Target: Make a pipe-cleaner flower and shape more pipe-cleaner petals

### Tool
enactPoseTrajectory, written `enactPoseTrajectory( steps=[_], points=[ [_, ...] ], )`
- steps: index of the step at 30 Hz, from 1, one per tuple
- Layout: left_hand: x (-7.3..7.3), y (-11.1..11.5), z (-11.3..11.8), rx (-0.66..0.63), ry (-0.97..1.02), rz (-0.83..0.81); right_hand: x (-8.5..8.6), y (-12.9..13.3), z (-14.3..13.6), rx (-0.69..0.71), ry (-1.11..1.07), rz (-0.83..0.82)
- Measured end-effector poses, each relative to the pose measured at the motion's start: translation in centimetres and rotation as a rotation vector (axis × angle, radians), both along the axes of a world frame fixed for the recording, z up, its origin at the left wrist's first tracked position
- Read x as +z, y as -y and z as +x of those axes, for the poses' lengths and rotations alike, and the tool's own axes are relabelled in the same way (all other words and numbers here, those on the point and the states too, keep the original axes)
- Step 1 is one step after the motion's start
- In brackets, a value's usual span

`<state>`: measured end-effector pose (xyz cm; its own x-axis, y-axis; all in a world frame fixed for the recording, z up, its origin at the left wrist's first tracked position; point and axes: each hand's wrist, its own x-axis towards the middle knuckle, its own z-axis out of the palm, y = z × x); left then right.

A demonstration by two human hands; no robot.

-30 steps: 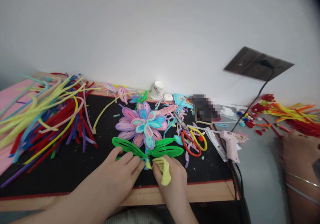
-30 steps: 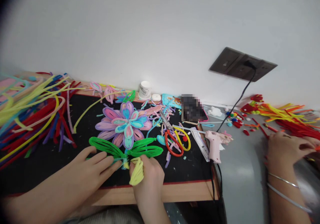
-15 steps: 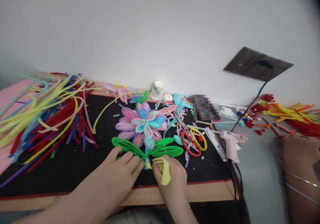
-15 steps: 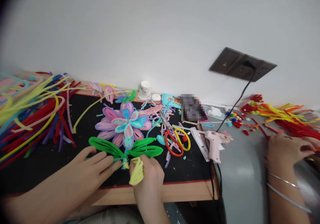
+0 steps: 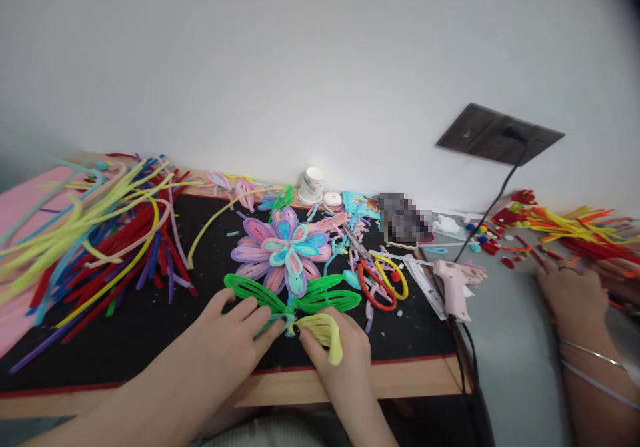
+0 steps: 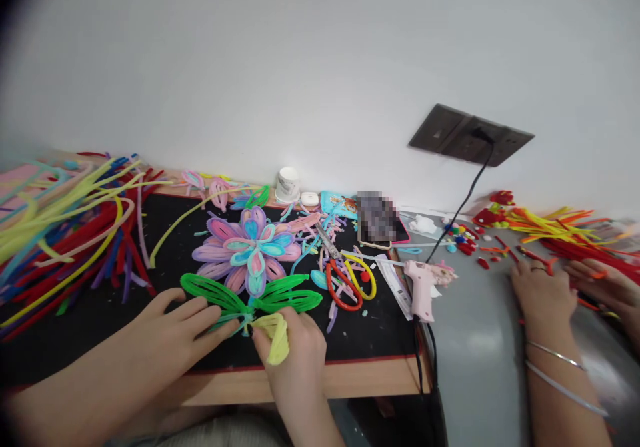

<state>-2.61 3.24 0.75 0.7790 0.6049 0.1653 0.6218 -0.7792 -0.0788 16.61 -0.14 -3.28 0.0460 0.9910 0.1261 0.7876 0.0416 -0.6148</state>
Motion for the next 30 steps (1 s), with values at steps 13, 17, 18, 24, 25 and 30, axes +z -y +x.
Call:
enactPoseTrajectory(
  steps=[13,17,18,24,25,30],
  points=[
    [2.7,0.3,-4.6,0.099,0.203,-0.139,4.9,0.5,8.6,0.123,-0.396,-0.304],
    [2.8,-0.6,-6.1,0.293,0.319,-0.288,4.5,-1.9,9.0,-0.012,-0.359,-0.166],
    [3.0,-1.0,-6.2,0.37,0.363,-0.34,4.3,-2.7,8.6,0.011,-0.339,-0.152],
    [3.0,-3.3,-7.5,0.782,0.535,-0.624,3.7,-5.5,6.0,0.146,-0.245,-0.246],
    [2.6,-3.5,-7.8,0.794,0.552,-0.649,3.8,-5.5,5.7,0.153,-0.268,-0.254],
    [0.4,-3.5,-9.3,0.874,0.601,-0.647,5.2,-5.1,4.7,0.152,-0.399,-0.261]
  ],
)
